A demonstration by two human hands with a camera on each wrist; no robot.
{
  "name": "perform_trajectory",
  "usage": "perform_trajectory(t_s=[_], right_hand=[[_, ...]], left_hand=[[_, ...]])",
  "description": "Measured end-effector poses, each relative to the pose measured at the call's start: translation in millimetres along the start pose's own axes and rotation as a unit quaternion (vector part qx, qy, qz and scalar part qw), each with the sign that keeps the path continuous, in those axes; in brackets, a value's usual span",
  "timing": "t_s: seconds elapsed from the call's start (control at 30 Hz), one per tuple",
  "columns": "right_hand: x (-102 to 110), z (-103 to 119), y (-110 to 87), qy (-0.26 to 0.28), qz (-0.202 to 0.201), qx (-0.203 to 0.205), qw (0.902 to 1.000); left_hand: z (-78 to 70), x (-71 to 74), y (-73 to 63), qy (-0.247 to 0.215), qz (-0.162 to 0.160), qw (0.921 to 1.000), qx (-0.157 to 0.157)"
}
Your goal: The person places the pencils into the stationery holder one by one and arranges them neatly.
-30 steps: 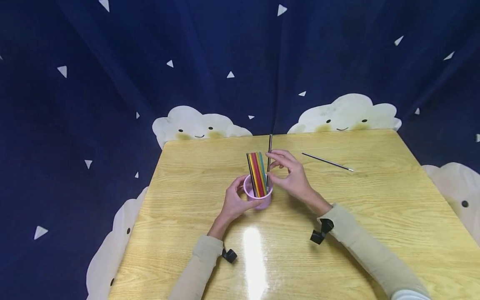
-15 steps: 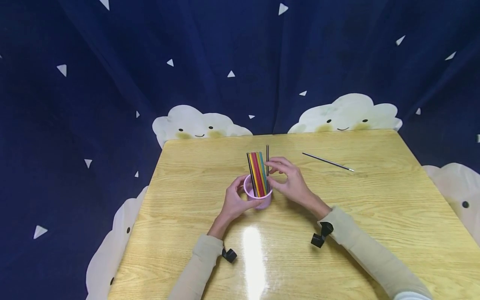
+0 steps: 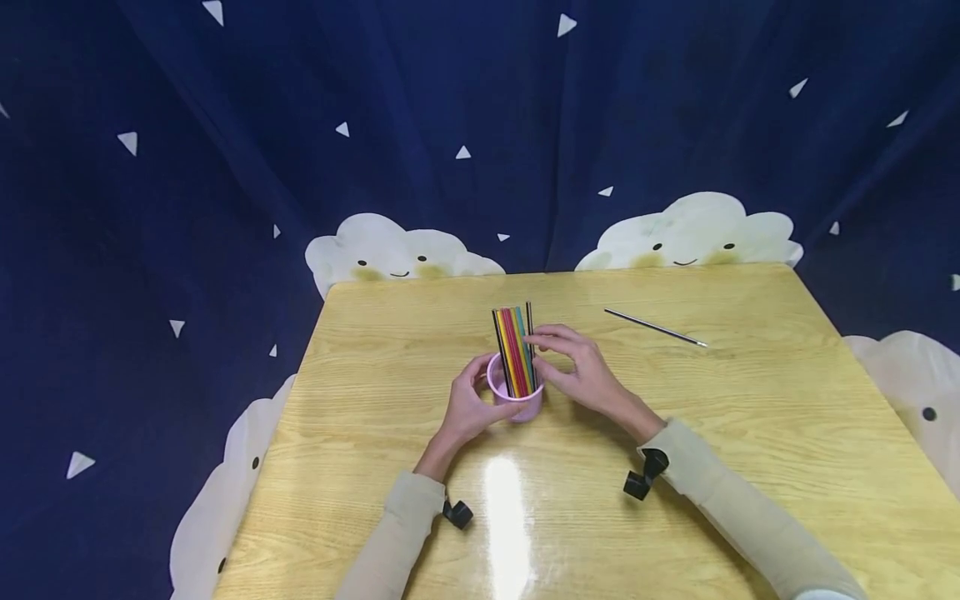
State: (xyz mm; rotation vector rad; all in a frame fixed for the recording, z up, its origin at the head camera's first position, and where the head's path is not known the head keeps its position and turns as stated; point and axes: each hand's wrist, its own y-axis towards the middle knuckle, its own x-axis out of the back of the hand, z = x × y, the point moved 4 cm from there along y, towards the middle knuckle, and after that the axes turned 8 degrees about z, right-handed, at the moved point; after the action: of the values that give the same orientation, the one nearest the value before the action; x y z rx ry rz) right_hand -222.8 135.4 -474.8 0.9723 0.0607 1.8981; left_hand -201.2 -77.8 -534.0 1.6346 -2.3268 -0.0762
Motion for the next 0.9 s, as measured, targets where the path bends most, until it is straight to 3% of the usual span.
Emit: perform_trajectory(t_s=[0.37,0.57,0.63,0.9], right_hand=[[0.8,-1.9,0.6,-0.011,0.029,-0.001,0.9995],[-0.5,-0.3,-2.1,-0.004,0.041,0.000,0.9991],[1.2,-0.7,-3.7,0.004,0.033,0.002,0.9994],[29.0,-12.8,-9.7,0.009,-0.028,0.000,0.9996]], left_hand=[[-0.6,-1.4,1.8,-0.030,-0.008,0.9995,-0.008],[-28.7,-1.3,-3.5,-0.027,0.000,0.9996,-0.010],[-36.5,-0.6,-5.1,-0.026,0.000,0.9996,-0.012],[-36.7,-0.7,-4.5,-0.027,-0.004,0.9996,-0.003]])
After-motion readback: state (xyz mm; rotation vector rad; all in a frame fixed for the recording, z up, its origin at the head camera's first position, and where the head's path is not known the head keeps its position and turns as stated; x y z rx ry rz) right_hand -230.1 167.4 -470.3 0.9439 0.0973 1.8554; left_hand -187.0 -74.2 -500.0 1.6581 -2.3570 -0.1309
